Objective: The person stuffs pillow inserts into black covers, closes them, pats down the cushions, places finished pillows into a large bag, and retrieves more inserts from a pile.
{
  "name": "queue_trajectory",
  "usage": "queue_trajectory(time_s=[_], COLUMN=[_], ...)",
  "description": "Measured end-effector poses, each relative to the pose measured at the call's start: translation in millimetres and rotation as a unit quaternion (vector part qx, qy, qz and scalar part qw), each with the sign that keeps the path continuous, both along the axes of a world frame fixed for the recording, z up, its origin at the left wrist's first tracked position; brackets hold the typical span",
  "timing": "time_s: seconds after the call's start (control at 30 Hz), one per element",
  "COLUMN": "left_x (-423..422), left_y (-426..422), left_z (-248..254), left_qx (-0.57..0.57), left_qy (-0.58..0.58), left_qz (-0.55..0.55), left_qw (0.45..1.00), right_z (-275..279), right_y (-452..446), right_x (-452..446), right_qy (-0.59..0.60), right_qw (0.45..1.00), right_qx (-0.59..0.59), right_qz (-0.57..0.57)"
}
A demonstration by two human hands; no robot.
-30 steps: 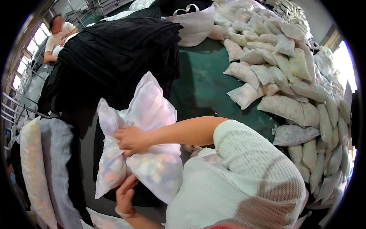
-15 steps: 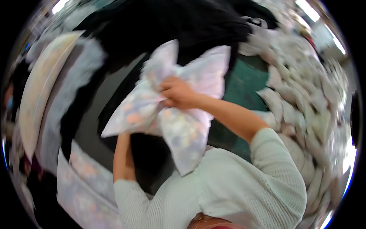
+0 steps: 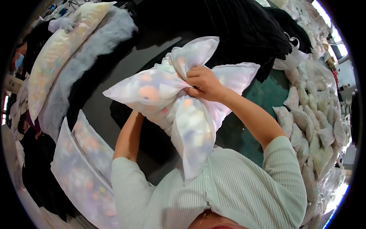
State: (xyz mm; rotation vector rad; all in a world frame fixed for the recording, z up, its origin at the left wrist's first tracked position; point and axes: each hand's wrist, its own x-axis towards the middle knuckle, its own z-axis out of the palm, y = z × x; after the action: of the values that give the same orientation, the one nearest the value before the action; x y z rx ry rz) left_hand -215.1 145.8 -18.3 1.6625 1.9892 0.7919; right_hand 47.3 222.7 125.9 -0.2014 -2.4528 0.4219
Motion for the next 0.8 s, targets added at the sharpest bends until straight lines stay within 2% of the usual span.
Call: queue_trajectory(time_s=[0.2, 0.37, 0.5, 0.63, 0.7, 0.73, 0.77, 0.8], left_x=[-5, -3, 4, -57, -84, -96, -93, -100], left_y=[22, 25, 52, 98, 107, 113, 110, 114], left_z=[-1, 2, -10, -9, 8, 20, 45, 61], left_qx=[-0.004, -0.013, 0.009, 0.049, 0.055, 0.054, 0.068, 0.056], left_qy=[-0.008, -0.005, 0.036, -0.016, -0.054, -0.073, -0.103, -0.172], left_qz=[-0.032, -0.070, -0.109, -0.048, -0.019, -0.010, 0.007, -0.040], left_qw=[0.999, 0.997, 0.993, 0.998, 0.997, 0.996, 0.992, 0.983], right_z=[22, 14, 6, 0, -5, -12, -23, -34], right_y=[9, 10, -12, -28, -24, -18, -8, 3], right_x=[12, 32, 19, -6, -16, -18, -18, -17], right_qy=[-0.032, -0.078, -0.038, -0.057, -0.125, -0.120, -0.057, 0.005], right_qw=[0.997, 0.995, 0.996, 0.995, 0.990, 0.991, 0.996, 0.994], right_qx=[0.070, 0.046, 0.038, 0.021, -0.052, -0.051, -0.075, -0.098], right_qz=[0.021, 0.043, 0.077, 0.080, 0.042, 0.041, -0.007, -0.055])
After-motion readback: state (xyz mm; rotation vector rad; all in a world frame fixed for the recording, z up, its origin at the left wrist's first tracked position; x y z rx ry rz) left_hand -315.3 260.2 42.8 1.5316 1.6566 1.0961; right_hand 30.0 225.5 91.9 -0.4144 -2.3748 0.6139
